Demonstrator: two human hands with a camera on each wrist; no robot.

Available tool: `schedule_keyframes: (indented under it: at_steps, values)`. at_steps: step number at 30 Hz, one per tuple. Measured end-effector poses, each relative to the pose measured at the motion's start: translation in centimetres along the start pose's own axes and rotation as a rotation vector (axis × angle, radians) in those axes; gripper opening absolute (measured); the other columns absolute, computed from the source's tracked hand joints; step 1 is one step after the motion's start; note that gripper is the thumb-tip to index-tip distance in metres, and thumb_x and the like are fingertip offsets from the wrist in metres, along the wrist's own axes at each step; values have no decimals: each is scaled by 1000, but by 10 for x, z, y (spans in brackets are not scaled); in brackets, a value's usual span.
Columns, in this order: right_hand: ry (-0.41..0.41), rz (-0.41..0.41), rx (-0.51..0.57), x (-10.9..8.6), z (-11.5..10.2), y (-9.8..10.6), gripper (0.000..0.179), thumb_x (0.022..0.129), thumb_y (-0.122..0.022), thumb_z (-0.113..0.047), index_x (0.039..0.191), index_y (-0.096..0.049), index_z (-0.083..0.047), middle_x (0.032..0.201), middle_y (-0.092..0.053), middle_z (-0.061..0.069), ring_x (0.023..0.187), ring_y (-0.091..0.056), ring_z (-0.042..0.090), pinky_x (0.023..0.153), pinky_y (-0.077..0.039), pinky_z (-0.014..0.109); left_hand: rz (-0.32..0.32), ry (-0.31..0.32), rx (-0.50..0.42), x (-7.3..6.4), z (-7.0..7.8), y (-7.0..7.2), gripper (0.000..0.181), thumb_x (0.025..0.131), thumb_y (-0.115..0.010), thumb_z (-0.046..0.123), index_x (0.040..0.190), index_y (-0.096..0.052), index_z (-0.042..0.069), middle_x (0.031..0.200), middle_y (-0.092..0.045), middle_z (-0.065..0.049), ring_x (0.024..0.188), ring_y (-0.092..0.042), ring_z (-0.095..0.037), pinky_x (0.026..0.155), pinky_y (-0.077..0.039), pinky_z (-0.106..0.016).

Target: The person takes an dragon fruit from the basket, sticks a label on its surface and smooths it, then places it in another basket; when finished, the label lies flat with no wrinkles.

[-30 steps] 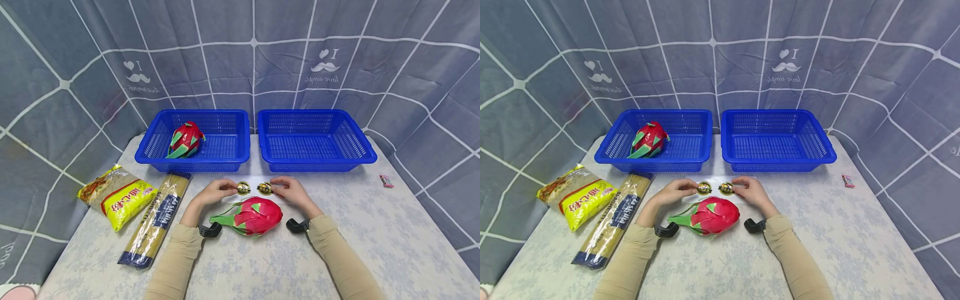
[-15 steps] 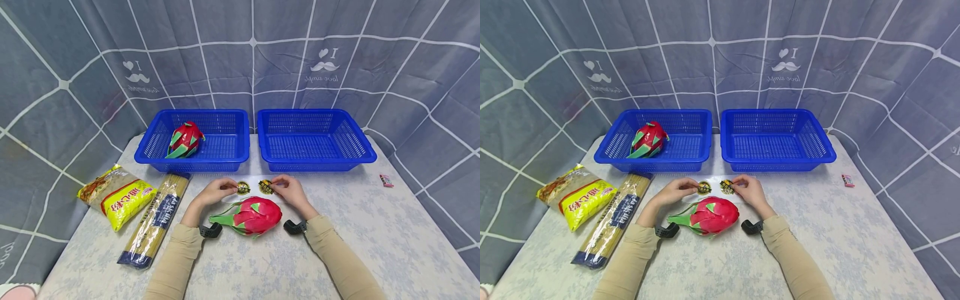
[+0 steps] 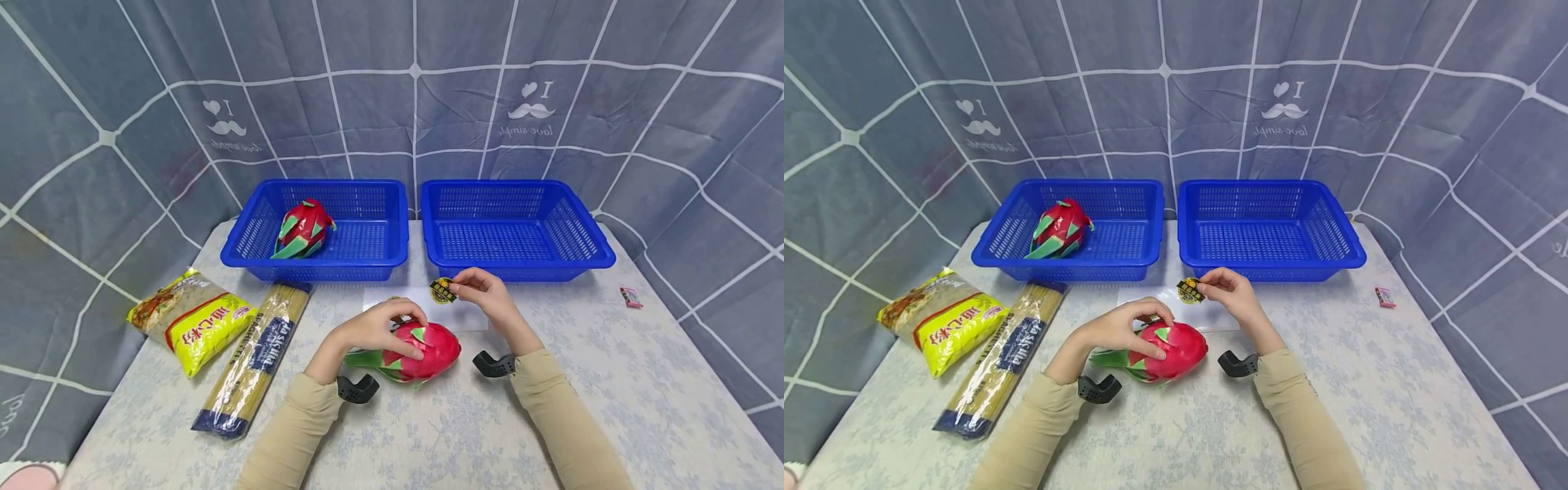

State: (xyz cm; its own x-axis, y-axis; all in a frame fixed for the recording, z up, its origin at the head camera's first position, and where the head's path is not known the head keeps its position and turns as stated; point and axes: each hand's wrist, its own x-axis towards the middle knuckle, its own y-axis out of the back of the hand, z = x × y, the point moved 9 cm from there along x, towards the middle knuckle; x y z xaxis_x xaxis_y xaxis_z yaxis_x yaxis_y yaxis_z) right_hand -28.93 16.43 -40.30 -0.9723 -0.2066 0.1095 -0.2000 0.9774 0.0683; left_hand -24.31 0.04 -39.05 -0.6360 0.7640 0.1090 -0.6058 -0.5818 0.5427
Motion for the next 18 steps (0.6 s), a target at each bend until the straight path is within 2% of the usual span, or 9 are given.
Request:
schedule_keyframes:
  at_steps: [4, 7, 10, 14, 18]
  values:
    - [31, -148, 122, -7, -15, -8, 14, 84, -68, -3, 88, -60, -14, 84, -64, -1, 77, -61, 9, 71, -51, 25, 43, 7, -95, 0, -6, 5, 39, 83, -72, 16, 117, -58, 6, 115, -60, -2, 109, -54, -13, 93, -45, -33]
    - [37, -287, 118, -13, -21, -19, 16, 81, -72, -6, 88, -59, -12, 83, -64, 3, 75, -61, 10, 67, -51, 23, 51, 6, -138, 0, -9, 7, 37, 87, -67, 14, 121, -57, 3, 118, -61, -6, 110, -55, -16, 93, -44, -34]
    - [16, -398, 73, -18, -20, -31, 18, 79, -72, -3, 88, -58, -8, 82, -63, 4, 76, -61, 11, 68, -51, 23, 48, -6, -176, 1, -9, 7, 30, 89, -63, 10, 118, -60, 3, 114, -62, -10, 102, -57, -21, 88, -46, -35]
    - [-26, -447, 29, -20, -14, -40, 18, 77, -70, 3, 88, -59, -5, 83, -62, 2, 76, -60, 10, 70, -51, 23, 58, -8, -193, 0, -7, 8, 26, 92, -58, 4, 117, -61, 0, 112, -62, -13, 96, -57, -22, 79, -48, -31]
    - [-46, -441, 15, -20, -9, -44, 18, 77, -70, 4, 89, -58, -3, 82, -62, 2, 74, -61, 10, 67, -50, 23, 64, -6, -184, -2, 7, 11, 25, 93, -54, 1, 116, -60, -6, 112, -62, -17, 95, -56, -19, 77, -47, -27]
